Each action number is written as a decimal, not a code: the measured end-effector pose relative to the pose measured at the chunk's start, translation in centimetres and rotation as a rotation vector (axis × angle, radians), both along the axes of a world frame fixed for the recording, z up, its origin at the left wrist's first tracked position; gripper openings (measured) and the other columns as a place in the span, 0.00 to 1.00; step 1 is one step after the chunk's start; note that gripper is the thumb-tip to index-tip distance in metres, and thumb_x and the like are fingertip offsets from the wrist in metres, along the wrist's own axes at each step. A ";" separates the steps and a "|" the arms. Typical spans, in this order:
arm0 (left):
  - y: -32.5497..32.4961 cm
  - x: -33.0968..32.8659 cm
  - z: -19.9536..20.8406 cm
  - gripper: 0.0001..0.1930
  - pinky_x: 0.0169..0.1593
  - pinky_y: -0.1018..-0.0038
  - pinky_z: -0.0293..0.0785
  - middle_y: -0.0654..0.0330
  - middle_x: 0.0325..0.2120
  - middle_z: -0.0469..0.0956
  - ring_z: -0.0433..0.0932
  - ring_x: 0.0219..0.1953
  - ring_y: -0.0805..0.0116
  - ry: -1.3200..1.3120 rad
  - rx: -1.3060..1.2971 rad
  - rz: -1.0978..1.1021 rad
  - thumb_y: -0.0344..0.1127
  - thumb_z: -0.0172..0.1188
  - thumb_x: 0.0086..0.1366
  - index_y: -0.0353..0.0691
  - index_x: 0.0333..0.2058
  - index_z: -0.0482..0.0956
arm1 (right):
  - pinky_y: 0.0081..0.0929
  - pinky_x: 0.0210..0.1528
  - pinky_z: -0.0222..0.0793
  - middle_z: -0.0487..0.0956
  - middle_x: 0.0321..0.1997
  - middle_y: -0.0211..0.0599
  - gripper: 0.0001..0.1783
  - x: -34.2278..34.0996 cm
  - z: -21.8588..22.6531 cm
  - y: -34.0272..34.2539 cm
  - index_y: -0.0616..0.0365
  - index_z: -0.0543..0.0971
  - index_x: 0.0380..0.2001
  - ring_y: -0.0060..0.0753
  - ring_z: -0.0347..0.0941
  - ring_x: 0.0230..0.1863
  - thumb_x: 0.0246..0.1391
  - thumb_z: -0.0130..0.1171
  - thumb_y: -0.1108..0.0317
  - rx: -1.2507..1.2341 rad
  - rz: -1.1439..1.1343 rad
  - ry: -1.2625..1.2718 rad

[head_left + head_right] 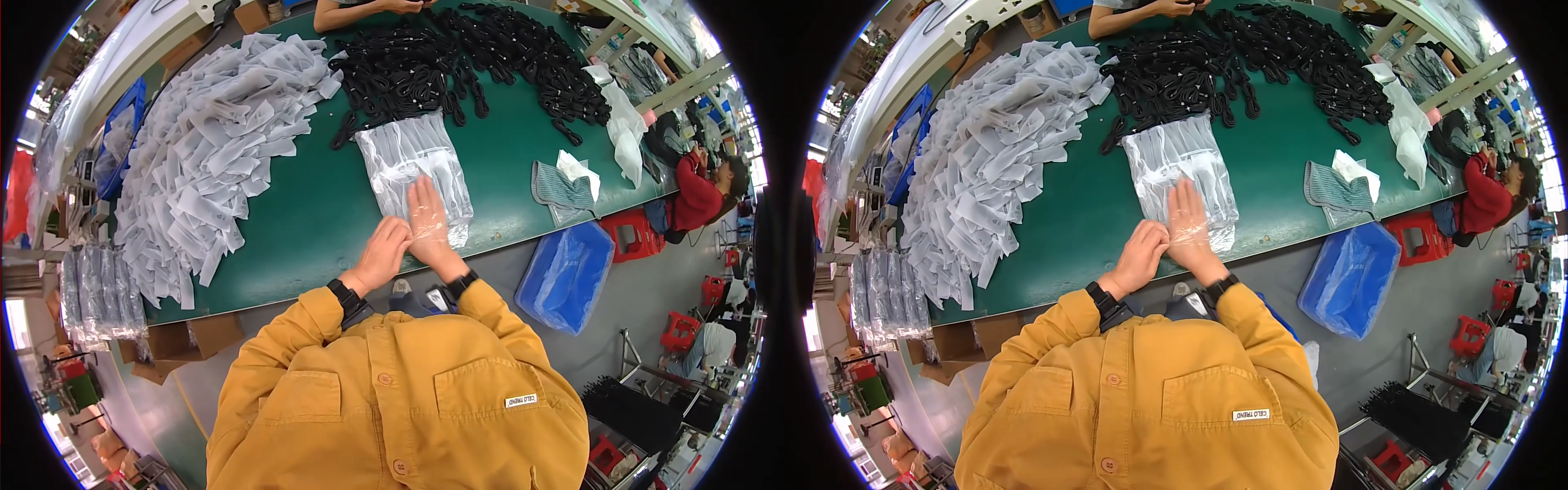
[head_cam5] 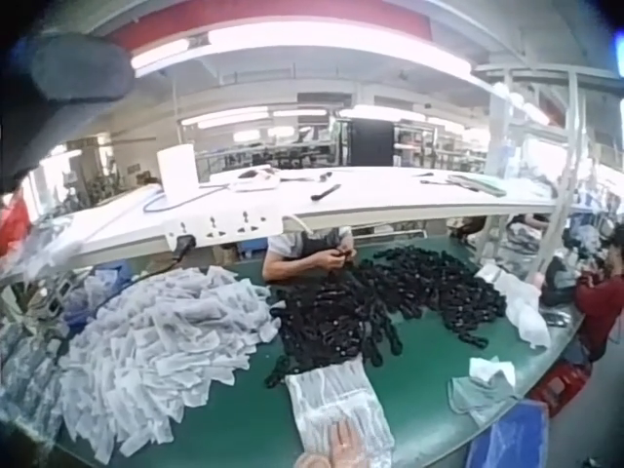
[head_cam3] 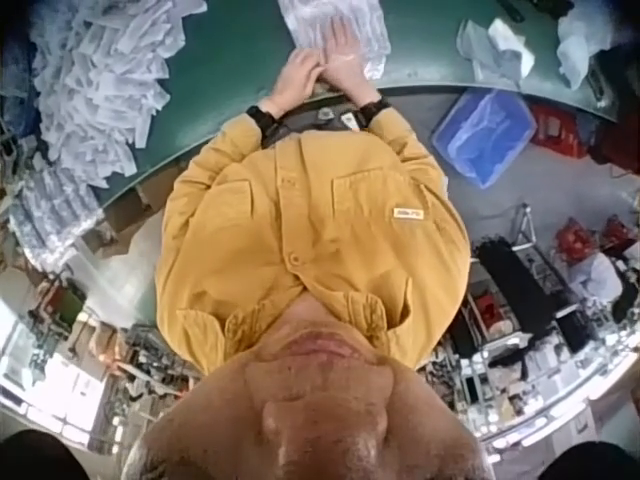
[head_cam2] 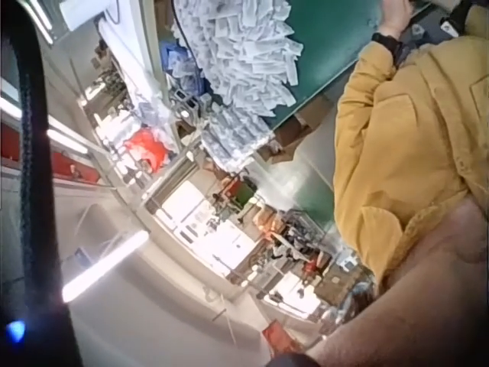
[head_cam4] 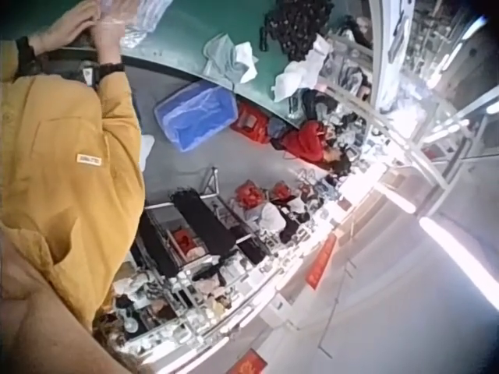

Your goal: The person gathers white-wrapped items by hand, stacks them together, and slides the bundle into a clear plastic bag. After repeating this process, they place the filled bags into a cardboard box on the floor.

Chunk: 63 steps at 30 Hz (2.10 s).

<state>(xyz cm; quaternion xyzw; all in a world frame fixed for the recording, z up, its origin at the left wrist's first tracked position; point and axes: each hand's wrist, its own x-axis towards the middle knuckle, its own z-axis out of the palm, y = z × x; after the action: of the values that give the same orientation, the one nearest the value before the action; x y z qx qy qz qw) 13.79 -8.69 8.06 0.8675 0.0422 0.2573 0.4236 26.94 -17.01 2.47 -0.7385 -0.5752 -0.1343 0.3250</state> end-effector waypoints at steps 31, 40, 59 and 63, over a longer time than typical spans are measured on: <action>4.3 1.5 -0.1 0.12 0.53 0.59 0.66 0.51 0.44 0.72 0.70 0.49 0.48 0.170 0.161 -0.102 0.29 0.59 0.60 0.38 0.43 0.73 | 0.45 0.31 0.69 0.76 0.27 0.47 0.07 -3.5 -2.4 -1.6 0.57 0.75 0.30 0.55 0.74 0.30 0.51 0.58 0.66 0.031 0.011 0.578; 6.7 6.0 -2.8 0.31 0.70 0.48 0.31 0.60 0.70 0.46 0.38 0.72 0.54 0.417 0.633 -0.161 0.47 0.52 0.67 0.50 0.67 0.56 | 0.42 0.51 0.67 0.76 0.51 0.42 0.17 4.1 8.3 -5.2 0.57 0.78 0.45 0.48 0.71 0.53 0.51 0.56 0.69 0.179 -0.361 0.167; 1.5 2.1 -1.1 0.41 0.68 0.42 0.37 0.55 0.69 0.46 0.40 0.72 0.50 0.518 0.655 -0.145 0.54 0.60 0.59 0.43 0.66 0.56 | 0.41 0.70 0.49 0.53 0.72 0.54 0.34 5.5 0.9 -5.7 0.59 0.57 0.67 0.53 0.49 0.72 0.61 0.51 0.60 0.129 -0.344 0.199; 1.4 1.2 -3.6 0.47 0.67 0.43 0.43 0.50 0.67 0.49 0.44 0.70 0.49 0.407 0.767 -0.020 0.51 0.68 0.51 0.38 0.65 0.55 | 0.39 0.69 0.51 0.52 0.71 0.57 0.40 5.5 -1.2 -4.3 0.61 0.55 0.67 0.55 0.50 0.71 0.55 0.57 0.60 -0.113 -0.182 0.466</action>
<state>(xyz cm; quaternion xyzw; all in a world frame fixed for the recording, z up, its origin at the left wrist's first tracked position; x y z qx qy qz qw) 15.00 -7.30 4.49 0.9955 0.0176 0.0738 0.0561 32.43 -21.34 1.26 -0.8153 -0.4225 0.0430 0.3936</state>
